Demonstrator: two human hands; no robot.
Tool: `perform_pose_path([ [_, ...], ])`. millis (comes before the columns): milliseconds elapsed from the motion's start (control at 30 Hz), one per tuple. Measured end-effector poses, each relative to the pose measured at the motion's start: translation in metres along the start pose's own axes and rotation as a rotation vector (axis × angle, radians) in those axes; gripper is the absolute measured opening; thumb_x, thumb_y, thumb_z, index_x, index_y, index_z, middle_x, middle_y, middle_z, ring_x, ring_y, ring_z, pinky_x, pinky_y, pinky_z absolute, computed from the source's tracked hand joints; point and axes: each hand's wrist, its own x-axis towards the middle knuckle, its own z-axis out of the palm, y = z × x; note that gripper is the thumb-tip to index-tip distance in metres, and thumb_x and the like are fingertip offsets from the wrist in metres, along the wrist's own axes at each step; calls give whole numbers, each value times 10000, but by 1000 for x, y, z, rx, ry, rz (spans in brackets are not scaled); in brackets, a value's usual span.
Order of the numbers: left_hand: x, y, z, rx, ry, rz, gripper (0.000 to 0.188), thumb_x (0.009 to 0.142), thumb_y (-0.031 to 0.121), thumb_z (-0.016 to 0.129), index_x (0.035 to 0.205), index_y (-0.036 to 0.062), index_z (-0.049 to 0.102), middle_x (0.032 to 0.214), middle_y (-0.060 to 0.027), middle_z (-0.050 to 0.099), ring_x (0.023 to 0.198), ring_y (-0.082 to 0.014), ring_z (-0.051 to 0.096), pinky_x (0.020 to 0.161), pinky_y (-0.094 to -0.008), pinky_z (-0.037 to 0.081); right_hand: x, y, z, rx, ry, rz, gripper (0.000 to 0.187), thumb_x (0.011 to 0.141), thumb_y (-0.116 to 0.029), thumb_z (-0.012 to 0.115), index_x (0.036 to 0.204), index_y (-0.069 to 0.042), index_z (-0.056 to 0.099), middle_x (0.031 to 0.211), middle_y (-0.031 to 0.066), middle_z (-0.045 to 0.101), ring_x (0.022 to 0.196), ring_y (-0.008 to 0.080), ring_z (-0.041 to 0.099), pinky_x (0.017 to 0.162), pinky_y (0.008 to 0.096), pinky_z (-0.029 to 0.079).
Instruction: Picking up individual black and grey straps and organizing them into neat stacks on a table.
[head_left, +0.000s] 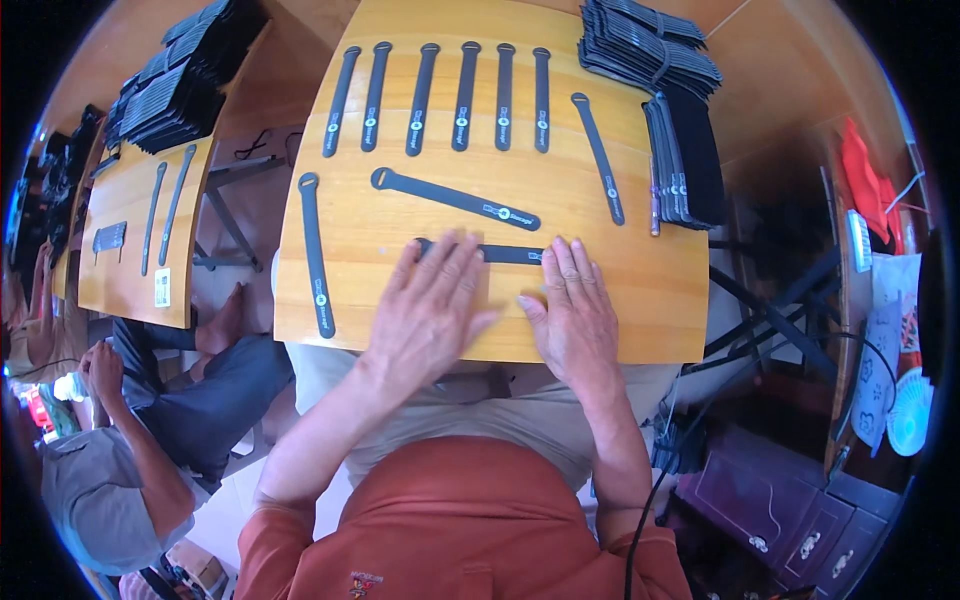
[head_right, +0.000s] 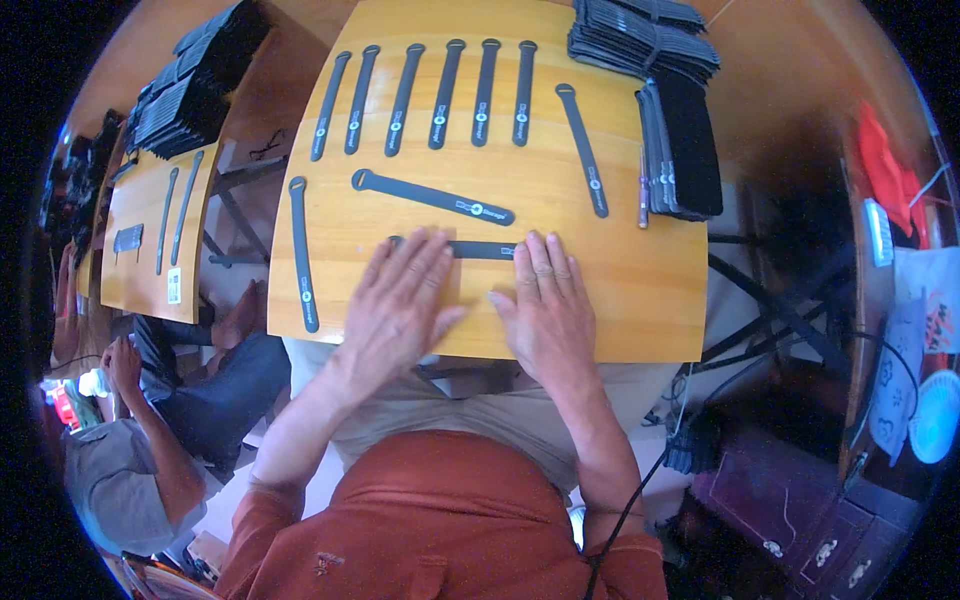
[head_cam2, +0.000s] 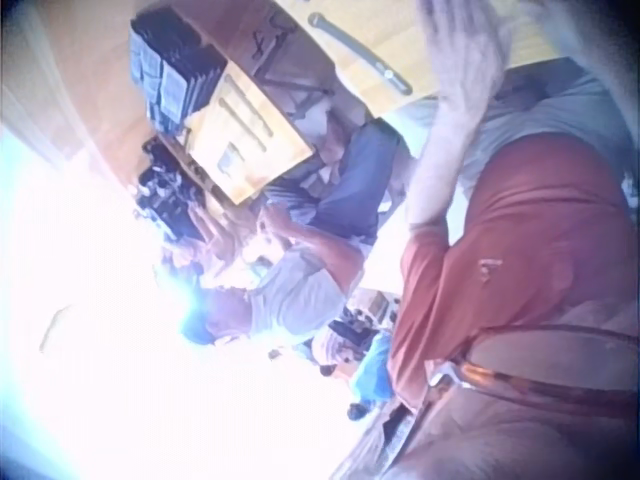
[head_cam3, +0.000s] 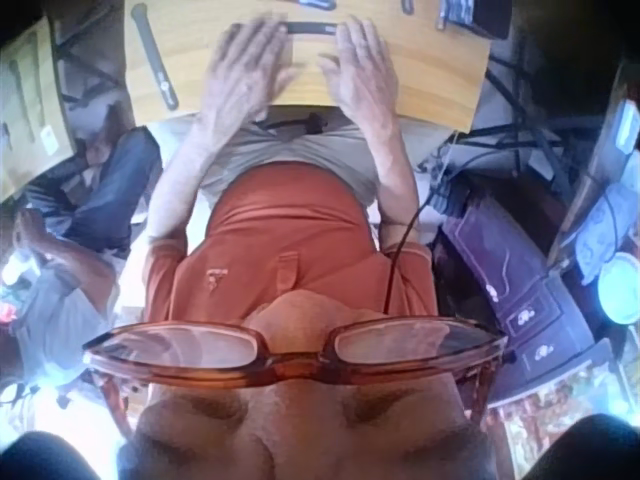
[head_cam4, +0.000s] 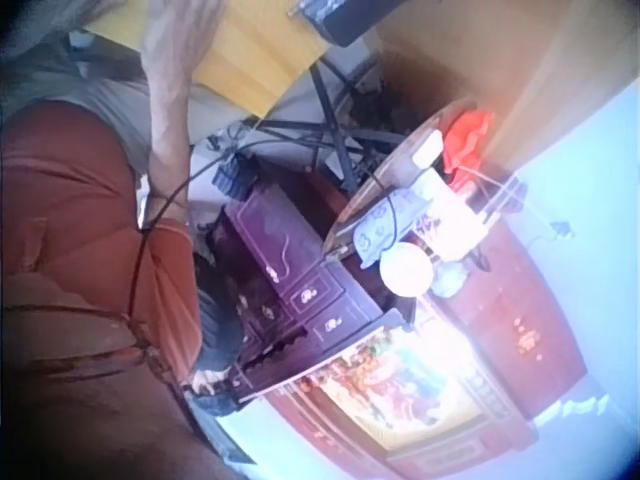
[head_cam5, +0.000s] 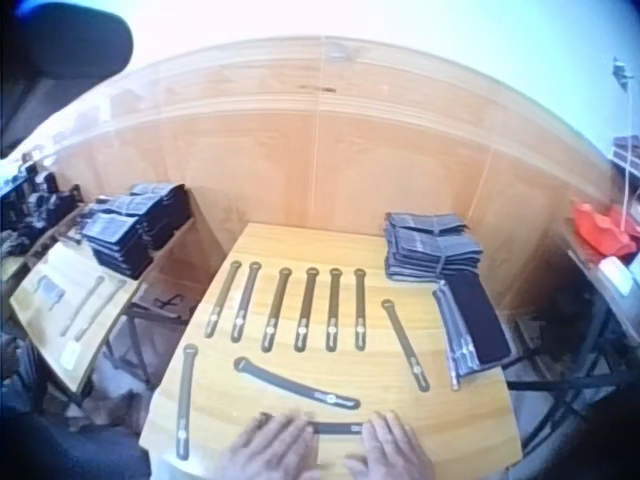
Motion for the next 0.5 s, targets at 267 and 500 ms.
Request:
perform_pose_path([
  [267, -25, -25, -11, -72, -213, -100, 643, 1022, 451, 617, 1477, 0, 565, 1623, -126, 487, 1532, -253, 423, 1257, -527, 296, 1, 0, -1, 9, 12, -1, 637, 994, -366, 687, 1450, 64, 568, 1564, 231, 514, 1505, 392, 422, 1250, 518, 316],
  [500, -28, -26, -11, -124, -144, -142, 559, 1018, 384, 640, 1447, 28, 595, 1578, -109, 537, 1484, -267, 475, 1226, -556, 324, 5, -3, -10, -17, 84, -55, 537, 982, -308, 697, 1358, 68, 626, 1460, 228, 589, 1408, 399, 502, 1178, 511, 383],
])
